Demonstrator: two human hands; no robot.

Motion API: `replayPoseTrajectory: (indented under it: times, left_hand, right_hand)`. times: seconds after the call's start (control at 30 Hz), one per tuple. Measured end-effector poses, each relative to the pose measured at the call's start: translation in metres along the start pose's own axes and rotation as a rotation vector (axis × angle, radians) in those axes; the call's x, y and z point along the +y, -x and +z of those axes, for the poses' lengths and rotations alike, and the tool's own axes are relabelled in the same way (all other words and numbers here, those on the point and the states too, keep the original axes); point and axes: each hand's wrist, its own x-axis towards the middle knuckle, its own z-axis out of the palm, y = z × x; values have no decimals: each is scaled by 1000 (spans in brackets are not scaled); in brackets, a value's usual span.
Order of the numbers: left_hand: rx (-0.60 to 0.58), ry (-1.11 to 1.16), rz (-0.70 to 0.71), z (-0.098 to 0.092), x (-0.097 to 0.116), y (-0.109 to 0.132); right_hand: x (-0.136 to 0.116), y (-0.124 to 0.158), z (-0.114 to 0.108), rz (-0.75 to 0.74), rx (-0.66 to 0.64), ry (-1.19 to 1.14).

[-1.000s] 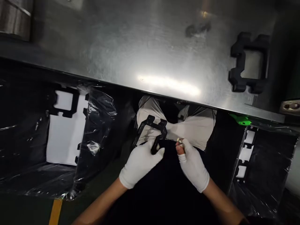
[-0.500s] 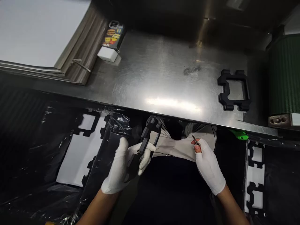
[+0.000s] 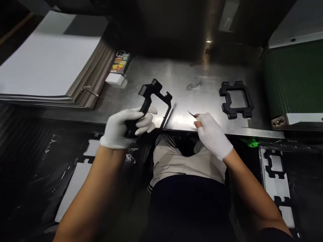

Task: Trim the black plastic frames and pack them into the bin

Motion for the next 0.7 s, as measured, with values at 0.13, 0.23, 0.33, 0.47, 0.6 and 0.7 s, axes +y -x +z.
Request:
replayPoseTrajectory:
  times: [0.13, 0.23, 0.33, 0.47, 0.6, 0.7]
  left_hand:
    - [-23, -9, -78, 4, 5, -37]
    - [-25, -86, -93, 13, 4, -35]
    - [-34, -166, -93, 21, 4, -30]
    - [-34, -185, -128, 26, 4, -31]
    - [-22, -184, -129, 29, 5, -31]
    - [-34, -205, -129, 30, 6, -31]
  right_hand:
    - [-17, -49, 20, 32, -182, 319]
    - [-29, -54, 32, -102, -182, 482]
    - [-41, -47, 41, -182, -221, 532]
    - [-46, -44, 47, -181, -280, 526]
    - [-42, -52, 48, -178, -227, 537]
    - [-40, -58, 45, -172, -223, 519]
